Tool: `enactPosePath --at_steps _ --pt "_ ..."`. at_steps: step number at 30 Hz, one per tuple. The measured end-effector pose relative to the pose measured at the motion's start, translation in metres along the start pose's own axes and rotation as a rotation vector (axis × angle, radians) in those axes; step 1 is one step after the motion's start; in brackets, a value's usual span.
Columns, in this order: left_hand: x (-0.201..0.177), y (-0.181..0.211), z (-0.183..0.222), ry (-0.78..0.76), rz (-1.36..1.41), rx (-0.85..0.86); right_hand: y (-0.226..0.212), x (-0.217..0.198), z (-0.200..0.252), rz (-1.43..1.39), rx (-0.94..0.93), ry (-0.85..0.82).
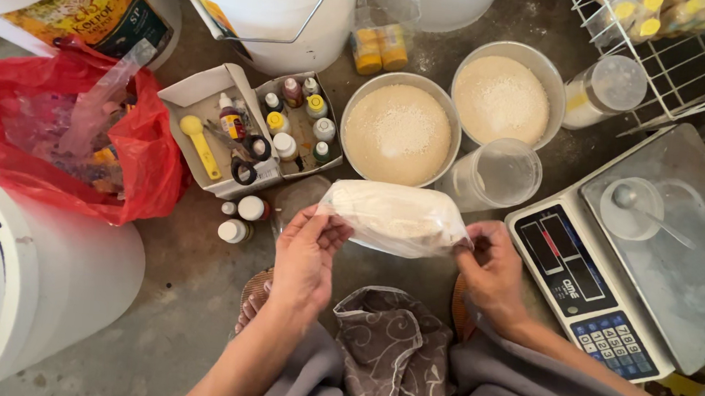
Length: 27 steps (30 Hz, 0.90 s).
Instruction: The person pours a white liquid into a metal bowl on a digital scale, then adds powders from small packets and containers using scissors and a spoon. The person measures and combines ingredients in two metal bowls on the floor.
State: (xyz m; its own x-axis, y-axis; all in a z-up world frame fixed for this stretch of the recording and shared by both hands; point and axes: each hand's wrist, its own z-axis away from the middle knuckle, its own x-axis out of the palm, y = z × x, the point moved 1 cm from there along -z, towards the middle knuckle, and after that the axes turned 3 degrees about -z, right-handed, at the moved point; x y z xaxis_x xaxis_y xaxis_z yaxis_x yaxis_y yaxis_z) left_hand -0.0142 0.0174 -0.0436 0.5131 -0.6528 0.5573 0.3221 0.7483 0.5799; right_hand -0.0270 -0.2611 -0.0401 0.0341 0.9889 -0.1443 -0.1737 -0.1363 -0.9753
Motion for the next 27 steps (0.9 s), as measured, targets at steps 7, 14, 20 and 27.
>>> enactPosePath --at_steps 7,14,20,27 --pt "-0.012 -0.021 -0.024 -0.04 0.217 -0.221 0.005 -0.007 0.002 -0.059 -0.12 -0.043" --pt "-0.013 -0.017 -0.041 -0.312 -0.143 0.132 0.014 0.011 -0.028 -0.195 -0.156 0.022" --pt "0.005 0.018 -0.031 -0.391 -0.817 0.532 -0.004 0.004 -0.041 0.016 -0.275 -0.04" --pt "0.005 0.01 -0.025 -0.204 -0.728 0.438 0.008 0.015 -0.043 -0.107 -0.011 0.11"
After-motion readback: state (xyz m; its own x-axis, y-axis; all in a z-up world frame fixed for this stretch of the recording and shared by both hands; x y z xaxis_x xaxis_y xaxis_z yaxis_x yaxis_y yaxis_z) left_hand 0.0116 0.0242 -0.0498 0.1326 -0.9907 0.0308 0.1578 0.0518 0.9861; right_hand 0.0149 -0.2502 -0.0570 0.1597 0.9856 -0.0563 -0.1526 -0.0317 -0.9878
